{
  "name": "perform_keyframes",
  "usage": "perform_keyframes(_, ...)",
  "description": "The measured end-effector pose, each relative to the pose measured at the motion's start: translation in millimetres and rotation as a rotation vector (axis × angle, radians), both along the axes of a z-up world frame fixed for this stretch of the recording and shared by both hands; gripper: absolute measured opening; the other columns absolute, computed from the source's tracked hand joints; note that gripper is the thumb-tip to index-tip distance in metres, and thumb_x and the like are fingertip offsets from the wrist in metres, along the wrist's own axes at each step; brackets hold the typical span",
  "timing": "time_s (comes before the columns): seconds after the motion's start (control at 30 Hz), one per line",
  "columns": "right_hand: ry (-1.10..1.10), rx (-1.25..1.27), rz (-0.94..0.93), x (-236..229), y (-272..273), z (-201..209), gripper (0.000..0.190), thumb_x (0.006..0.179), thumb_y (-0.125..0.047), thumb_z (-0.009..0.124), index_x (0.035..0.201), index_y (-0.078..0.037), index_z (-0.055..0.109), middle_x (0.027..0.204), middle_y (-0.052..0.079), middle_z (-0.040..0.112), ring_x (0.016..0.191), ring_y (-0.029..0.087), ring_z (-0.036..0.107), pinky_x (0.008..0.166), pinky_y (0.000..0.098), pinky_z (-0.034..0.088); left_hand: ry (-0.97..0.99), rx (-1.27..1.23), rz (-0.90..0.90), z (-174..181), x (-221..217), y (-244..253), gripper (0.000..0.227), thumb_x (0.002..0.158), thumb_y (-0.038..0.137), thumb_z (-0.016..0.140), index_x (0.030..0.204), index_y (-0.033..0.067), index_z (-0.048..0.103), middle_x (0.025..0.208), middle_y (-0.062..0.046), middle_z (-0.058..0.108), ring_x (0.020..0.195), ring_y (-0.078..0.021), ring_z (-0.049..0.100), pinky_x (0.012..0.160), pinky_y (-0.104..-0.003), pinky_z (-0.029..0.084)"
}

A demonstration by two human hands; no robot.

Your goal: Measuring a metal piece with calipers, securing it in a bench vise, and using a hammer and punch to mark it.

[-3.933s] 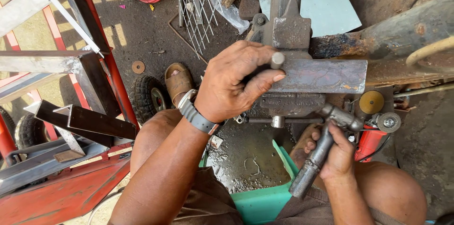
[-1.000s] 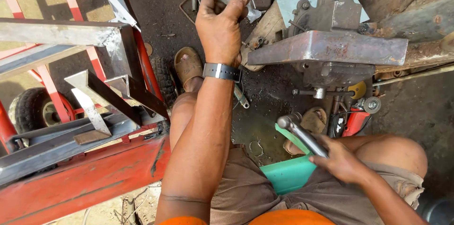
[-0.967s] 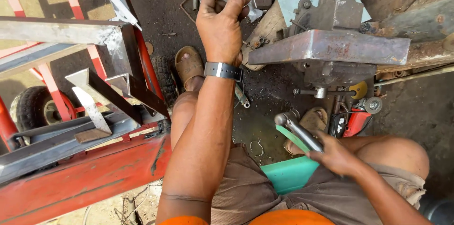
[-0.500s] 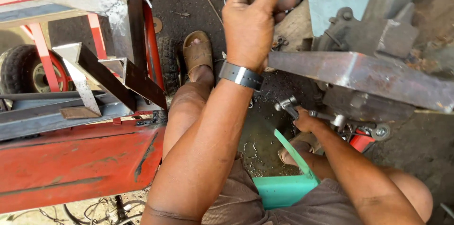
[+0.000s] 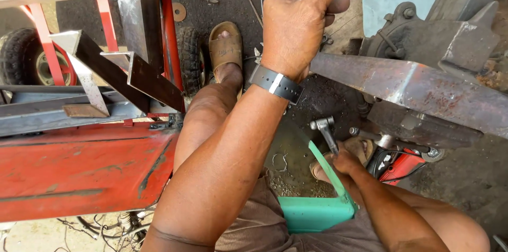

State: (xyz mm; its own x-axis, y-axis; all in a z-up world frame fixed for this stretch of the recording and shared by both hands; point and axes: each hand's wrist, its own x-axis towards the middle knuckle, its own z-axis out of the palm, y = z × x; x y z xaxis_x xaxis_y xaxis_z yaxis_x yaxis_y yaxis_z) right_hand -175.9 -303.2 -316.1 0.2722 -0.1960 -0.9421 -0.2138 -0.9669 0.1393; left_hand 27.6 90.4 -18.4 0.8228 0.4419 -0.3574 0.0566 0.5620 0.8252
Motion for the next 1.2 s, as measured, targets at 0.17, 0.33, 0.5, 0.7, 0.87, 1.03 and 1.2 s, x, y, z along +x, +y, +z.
perform_keyframes(0.17,0.057,0.123,-0.235,-15.1,-4.0,2.0,0.035,0.081,-0.043,0.077,0.102,-0.014,0.079,0.092,0.009,0.077,0.088,0.023,0.070,0.075,0.0373,0.054,0.000,0.016,-0.019,0.7,8.5,-8.3,0.031,0.081,0.035,0.075,0.100,0.0100,0.072,0.076,-0.001,0.063,0.069,-0.0219,0.081,0.055,-0.028,0.048)
perform_keyframes(0.33,0.091,0.034,-0.148,-11.1,-15.8,-2.8,0.061,0.091,-0.051,0.061,0.143,-0.020,0.064,0.130,0.012,0.074,0.113,0.031,0.071,0.091,0.0385,0.056,-0.059,0.034,-0.017,-1.0,7.6,-13.9,0.027,0.084,0.032,0.075,0.097,0.0086,0.073,0.074,-0.003,0.063,0.066,-0.0190,0.076,0.053,-0.027,0.045)
perform_keyframes(0.5,0.137,0.107,0.036,-0.6,-6.9,15.4,0.051,0.105,-0.051,0.042,0.147,-0.033,0.064,0.149,0.003,0.066,0.135,0.030,0.062,0.109,0.0402,0.049,0.001,0.054,-0.024,3.3,8.6,-10.4,0.024,0.080,0.029,0.074,0.091,0.0092,0.068,0.073,-0.001,0.056,0.065,-0.0225,0.080,0.050,-0.027,0.043)
perform_keyframes(0.7,-0.077,-0.008,0.004,25.6,-12.1,38.2,0.060,0.105,-0.047,0.043,0.120,0.003,0.073,0.123,0.028,0.073,0.114,0.039,0.071,0.095,0.0472,0.052,-0.038,0.011,-0.127,-10.2,4.1,-33.6,0.042,0.081,0.034,0.077,0.111,0.0049,0.072,0.085,-0.004,0.068,0.065,-0.0204,0.075,0.063,-0.032,0.065)
perform_keyframes(0.87,-0.876,0.856,-1.764,54.9,-115.5,-2.6,0.027,0.046,0.018,0.041,0.059,-0.006,0.043,0.066,0.022,0.050,0.065,0.034,0.054,0.063,0.0434,0.050,-0.022,0.141,-0.224,-19.3,-1.9,-64.5,0.029,0.084,0.025,0.077,0.106,0.0063,0.073,0.071,-0.001,0.063,0.059,-0.0144,0.071,0.062,-0.027,0.055)
perform_keyframes(1.03,-0.869,1.005,-1.425,75.0,9.6,213.4,0.054,0.097,-0.061,0.056,0.122,-0.014,0.066,0.100,0.011,0.072,0.070,0.027,0.065,0.053,0.0374,0.046,-0.047,0.429,-0.285,-6.7,-9.1,-80.0,0.021,0.086,0.040,0.071,0.092,0.0207,0.074,0.080,0.009,0.066,0.076,-0.0077,0.057,0.075,-0.027,0.050)
perform_keyframes(1.2,-1.039,0.999,-0.743,71.3,-13.8,229.6,0.014,0.104,-0.017,0.067,0.097,-0.004,0.064,0.065,0.007,0.057,0.049,0.015,0.050,0.046,0.0250,0.042,-0.048,0.386,-0.329,-9.0,-12.4,-91.3,0.024,0.087,0.045,0.067,0.091,0.0223,0.073,0.080,0.011,0.065,0.077,-0.0064,0.059,0.076,-0.026,0.051)
